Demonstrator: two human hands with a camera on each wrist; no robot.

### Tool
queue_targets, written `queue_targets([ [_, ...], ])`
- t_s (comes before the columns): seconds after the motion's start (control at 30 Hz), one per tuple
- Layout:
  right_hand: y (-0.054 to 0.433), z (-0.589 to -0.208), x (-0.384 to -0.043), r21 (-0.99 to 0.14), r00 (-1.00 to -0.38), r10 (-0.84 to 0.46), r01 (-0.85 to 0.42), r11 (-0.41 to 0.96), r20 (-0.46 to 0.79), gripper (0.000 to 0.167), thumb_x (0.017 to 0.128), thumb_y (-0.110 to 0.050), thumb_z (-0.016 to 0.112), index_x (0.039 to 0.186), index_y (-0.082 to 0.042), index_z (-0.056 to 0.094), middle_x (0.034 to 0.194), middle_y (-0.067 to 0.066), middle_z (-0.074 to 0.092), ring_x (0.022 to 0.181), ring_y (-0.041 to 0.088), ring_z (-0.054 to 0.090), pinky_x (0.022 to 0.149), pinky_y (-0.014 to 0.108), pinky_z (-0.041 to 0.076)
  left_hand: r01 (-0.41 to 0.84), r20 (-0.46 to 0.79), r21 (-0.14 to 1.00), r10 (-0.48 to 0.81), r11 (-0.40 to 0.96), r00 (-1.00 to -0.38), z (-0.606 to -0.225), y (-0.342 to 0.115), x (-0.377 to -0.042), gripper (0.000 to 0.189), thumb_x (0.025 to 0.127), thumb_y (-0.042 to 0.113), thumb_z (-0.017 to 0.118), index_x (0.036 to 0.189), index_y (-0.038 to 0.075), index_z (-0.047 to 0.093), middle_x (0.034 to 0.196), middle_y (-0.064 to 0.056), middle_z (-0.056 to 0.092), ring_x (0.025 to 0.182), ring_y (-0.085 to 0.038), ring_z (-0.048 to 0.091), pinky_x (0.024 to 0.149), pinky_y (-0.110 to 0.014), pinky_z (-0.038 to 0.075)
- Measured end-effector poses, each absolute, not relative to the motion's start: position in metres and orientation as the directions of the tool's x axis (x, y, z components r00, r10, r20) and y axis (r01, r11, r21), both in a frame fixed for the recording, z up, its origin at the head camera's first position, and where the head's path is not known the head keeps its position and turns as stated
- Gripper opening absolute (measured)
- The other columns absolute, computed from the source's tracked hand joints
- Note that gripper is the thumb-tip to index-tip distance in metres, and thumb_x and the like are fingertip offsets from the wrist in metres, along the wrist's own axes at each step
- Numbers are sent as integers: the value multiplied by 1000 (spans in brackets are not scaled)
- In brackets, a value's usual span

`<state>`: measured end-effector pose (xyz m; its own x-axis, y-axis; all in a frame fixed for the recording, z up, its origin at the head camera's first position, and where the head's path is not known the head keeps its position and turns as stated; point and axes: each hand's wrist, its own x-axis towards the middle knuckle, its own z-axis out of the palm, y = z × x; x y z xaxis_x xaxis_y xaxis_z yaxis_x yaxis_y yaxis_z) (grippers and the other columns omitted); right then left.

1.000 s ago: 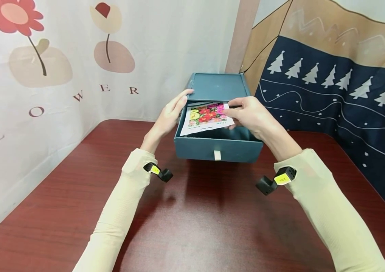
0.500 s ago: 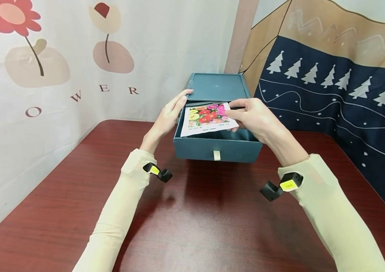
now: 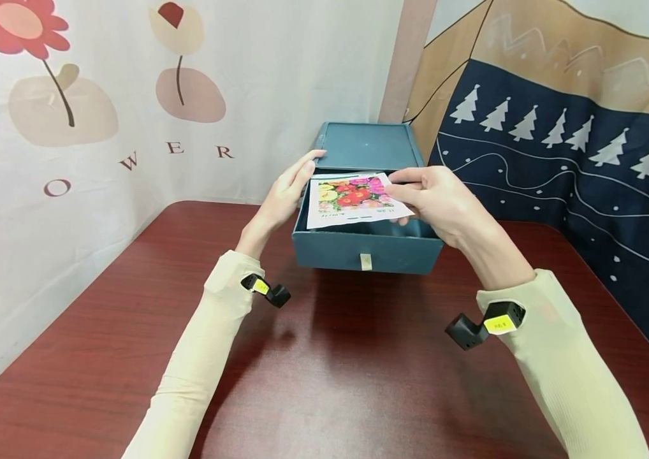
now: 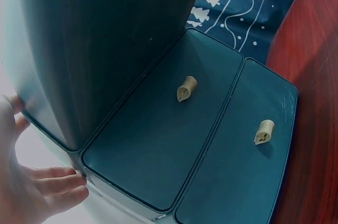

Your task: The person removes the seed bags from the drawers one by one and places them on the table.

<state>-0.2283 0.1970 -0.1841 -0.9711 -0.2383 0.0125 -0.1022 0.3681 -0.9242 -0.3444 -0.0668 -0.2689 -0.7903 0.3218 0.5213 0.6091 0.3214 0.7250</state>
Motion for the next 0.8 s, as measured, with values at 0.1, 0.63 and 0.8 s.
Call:
queue_targets([
  [0.1,199,-184,-226,-931,-970,-242,-102,351,15,54,103,-23,60,146,6,45,101,-3,72,84,9,68,65,20,52,615,528,723,323,314,-786,-269,-66,-345,45,110,41,38,151,26,49,68,-7,35,68,-23,40,71,-33,33],
  [0.63,203,-184,-219,-944,-973,-228,-92,318,18,53,103,-22,61,146,4,47,99,-4,73,82,10,71,68,20,54,607,522,725,315,327,-793,-270,-67,-346,45,110,41,38,150,27,50,73,-9,40,74,-23,43,73,-34,35],
  [0.8,204,-184,-218,-948,-975,-222,-85,307,16,52,103,-22,61,146,3,47,99,-4,73,81,10,71,67,19,54,612,527,722,316,322,-789,-270,-66,-347,44,110,40,38,150,26,51,68,-7,38,68,-23,41,70,-33,34],
])
